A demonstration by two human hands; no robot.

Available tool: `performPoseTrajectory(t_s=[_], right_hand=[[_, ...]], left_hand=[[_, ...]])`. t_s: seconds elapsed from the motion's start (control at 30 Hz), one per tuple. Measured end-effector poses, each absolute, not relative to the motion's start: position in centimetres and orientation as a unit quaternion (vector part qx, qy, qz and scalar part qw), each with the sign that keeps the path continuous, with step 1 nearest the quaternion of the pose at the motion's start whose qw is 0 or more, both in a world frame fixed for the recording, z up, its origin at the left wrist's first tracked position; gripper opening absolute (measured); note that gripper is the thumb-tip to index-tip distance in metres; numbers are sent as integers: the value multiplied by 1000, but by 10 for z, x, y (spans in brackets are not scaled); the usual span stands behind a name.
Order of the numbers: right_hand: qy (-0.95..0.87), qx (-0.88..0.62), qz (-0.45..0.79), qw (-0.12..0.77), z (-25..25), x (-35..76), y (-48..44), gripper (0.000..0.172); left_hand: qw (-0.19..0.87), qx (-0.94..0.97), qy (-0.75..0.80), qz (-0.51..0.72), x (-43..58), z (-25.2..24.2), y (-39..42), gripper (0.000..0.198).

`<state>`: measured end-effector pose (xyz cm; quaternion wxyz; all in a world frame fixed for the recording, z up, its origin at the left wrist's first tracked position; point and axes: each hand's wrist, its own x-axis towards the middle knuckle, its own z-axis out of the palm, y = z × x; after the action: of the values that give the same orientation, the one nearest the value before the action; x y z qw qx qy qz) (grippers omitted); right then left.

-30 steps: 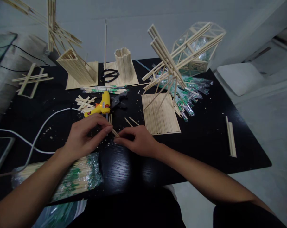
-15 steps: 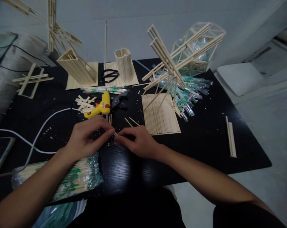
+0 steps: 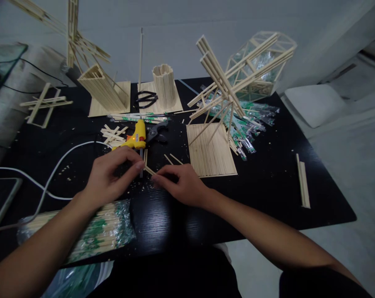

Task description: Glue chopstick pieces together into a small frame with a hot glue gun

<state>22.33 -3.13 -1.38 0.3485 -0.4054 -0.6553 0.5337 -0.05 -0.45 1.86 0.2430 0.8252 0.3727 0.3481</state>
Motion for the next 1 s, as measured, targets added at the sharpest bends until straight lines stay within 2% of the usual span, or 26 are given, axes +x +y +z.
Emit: performPoseTrajectory(t_s=[0.3,0.53,0.73,0.9,1.0], right_hand=[[-608,-441,542,376,-19,223,-30,21],[-589,-457,531,403,-22,226,-27,18],[-620,-464,492,398,-21,227,-27,13],[-724,-442,344,402,-25,227,-26,3],[-791,-394,253,394,-29,226,-27,13]], left_hand=[[240,781,429,386,-10,16,2,10],[194,623,591,474,-32,13,29,17],[140,573,699,403,-67,1,55,21],[95,585,734,330,-76,0,59,22],[85,593,743,296,-75,0,58,22]])
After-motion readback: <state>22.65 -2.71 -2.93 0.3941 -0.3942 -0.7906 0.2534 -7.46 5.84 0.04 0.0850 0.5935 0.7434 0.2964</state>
